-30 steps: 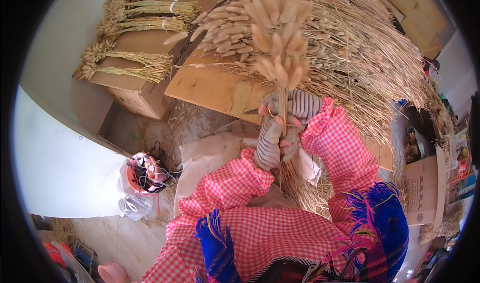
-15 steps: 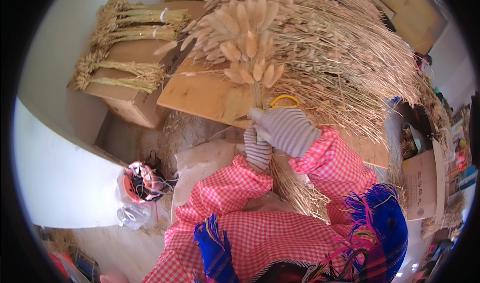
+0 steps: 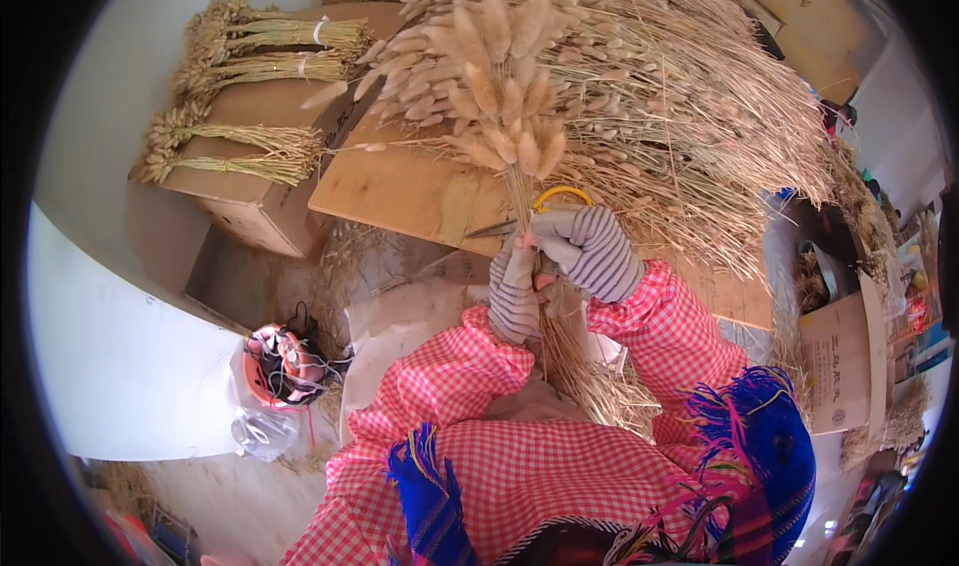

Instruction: The person trims dried plant stalks on a wooden board using scissors, then ties the trimmed stalks with rubber bands. The person repeatedly picks up stalks, cuts them, and bundles them, placing finished bundles aside.

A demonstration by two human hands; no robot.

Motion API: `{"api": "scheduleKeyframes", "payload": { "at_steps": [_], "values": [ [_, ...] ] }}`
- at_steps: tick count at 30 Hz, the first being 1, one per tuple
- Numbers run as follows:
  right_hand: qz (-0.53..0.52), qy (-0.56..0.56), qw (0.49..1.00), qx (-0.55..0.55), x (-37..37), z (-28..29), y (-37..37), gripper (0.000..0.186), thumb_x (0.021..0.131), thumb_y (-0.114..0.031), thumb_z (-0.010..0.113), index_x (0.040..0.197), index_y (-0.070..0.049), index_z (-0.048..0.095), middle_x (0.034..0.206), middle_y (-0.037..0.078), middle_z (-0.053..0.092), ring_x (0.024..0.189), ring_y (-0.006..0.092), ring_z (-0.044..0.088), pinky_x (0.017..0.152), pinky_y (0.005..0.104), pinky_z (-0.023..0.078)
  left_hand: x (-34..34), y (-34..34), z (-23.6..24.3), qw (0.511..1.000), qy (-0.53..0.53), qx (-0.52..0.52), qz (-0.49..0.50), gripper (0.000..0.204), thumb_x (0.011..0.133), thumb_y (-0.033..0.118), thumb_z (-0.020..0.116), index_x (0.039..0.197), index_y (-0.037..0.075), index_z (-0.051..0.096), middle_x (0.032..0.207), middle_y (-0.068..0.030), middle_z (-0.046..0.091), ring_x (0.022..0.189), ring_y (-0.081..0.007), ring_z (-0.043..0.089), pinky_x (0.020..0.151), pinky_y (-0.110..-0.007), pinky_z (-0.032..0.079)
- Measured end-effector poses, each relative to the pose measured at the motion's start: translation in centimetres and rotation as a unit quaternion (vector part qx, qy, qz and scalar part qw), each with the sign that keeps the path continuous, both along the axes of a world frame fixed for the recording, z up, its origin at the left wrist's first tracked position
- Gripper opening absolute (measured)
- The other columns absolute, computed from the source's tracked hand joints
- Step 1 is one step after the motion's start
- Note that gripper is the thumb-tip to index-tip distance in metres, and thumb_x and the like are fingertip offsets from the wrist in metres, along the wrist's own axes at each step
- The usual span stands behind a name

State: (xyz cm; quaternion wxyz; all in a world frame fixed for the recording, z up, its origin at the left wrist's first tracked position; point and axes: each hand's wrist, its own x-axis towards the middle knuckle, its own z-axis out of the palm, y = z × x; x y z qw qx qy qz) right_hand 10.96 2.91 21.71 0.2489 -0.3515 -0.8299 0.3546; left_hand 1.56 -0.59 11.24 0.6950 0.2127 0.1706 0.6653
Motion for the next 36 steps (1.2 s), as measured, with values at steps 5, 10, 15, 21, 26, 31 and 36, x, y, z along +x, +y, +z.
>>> {"api": "scheduleKeyframes", "payload": {
  "at_steps": [5,10,15,21,26,31,36],
  "values": [
    [-0.08,-0.057,0.995,0.003,1.3,0.8,-0.1,0.024,0.085,-0.008,0.059,0.106,0.002,0.064,0.074,0.005,0.065,0.071,0.0099,0.059,0.063,0.0255,0.049,-0.2,-0.1,0.5,1.0,-0.01,-0.016,0.025,0.033,0.097,0.044,0.045,0.105,0.013,0.053,0.058,0.0028,0.04,0.041,-0.0077,0.033,0.036,-0.023,0.028],
    [-0.075,-0.076,0.99,-0.088,3.0,2.0,-0.2,0.02,0.08,-0.008,0.052,0.094,0.0,0.065,0.072,-0.003,0.056,0.065,0.0037,0.047,0.059,0.0207,0.04,-0.4,0.1,0.8,1.0,0.002,0.0,0.016,0.034,0.098,0.041,0.046,0.115,0.013,0.054,0.06,0.0033,0.045,0.041,-0.0052,0.031,0.035,-0.022,0.025],
    [-0.081,0.051,0.981,-0.166,2.9,1.0,-1.4,0.017,0.077,-0.01,0.054,0.086,0.001,0.063,0.073,-0.002,0.057,0.066,0.0056,0.049,0.06,0.0212,0.04,-0.5,0.2,1.0,0.999,0.03,-0.005,0.039,0.031,0.097,0.037,0.049,0.112,0.01,0.056,0.064,0.0029,0.052,0.044,-0.0045,0.034,0.037,-0.021,0.028],
    [-0.074,0.143,0.937,-0.309,1.6,0.0,-2.1,0.016,0.082,-0.009,0.056,0.088,0.001,0.066,0.072,-0.002,0.058,0.067,0.009,0.054,0.062,0.0254,0.045,0.2,0.8,0.8,0.993,0.06,-0.013,0.104,0.031,0.097,0.03,0.052,0.105,0.002,0.064,0.067,0.0045,0.055,0.055,-0.0021,0.046,0.048,-0.016,0.034],
    [0.039,0.021,0.991,0.125,0.3,0.1,-1.3,0.02,0.086,-0.009,0.054,0.101,-0.001,0.064,0.069,0.007,0.06,0.061,0.0134,0.056,0.057,0.0268,0.045,0.5,1.5,-0.3,0.993,0.046,-0.038,0.099,0.031,0.097,0.033,0.054,0.098,0.003,0.064,0.07,0.0042,0.058,0.058,-0.0021,0.049,0.052,-0.016,0.039],
    [0.08,-0.378,0.753,0.533,0.3,2.0,0.0,0.021,0.082,-0.015,0.056,0.1,-0.005,0.06,0.078,0.007,0.059,0.071,0.0227,0.062,0.064,0.0369,0.05,0.1,1.3,-0.9,0.996,0.063,-0.014,0.055,0.029,0.098,0.033,0.053,0.097,0.006,0.063,0.079,0.0031,0.061,0.066,-0.0029,0.052,0.057,-0.017,0.044],
    [0.185,-0.418,0.695,0.555,0.2,3.5,0.9,0.022,0.08,-0.022,0.056,0.094,-0.006,0.063,0.079,0.006,0.059,0.074,0.0232,0.06,0.067,0.0371,0.049,-0.1,1.2,-1.0,0.996,0.056,0.053,0.05,0.029,0.099,0.029,0.049,0.108,0.005,0.062,0.09,0.0004,0.064,0.078,-0.0055,0.059,0.068,-0.02,0.05]
  ]
}}
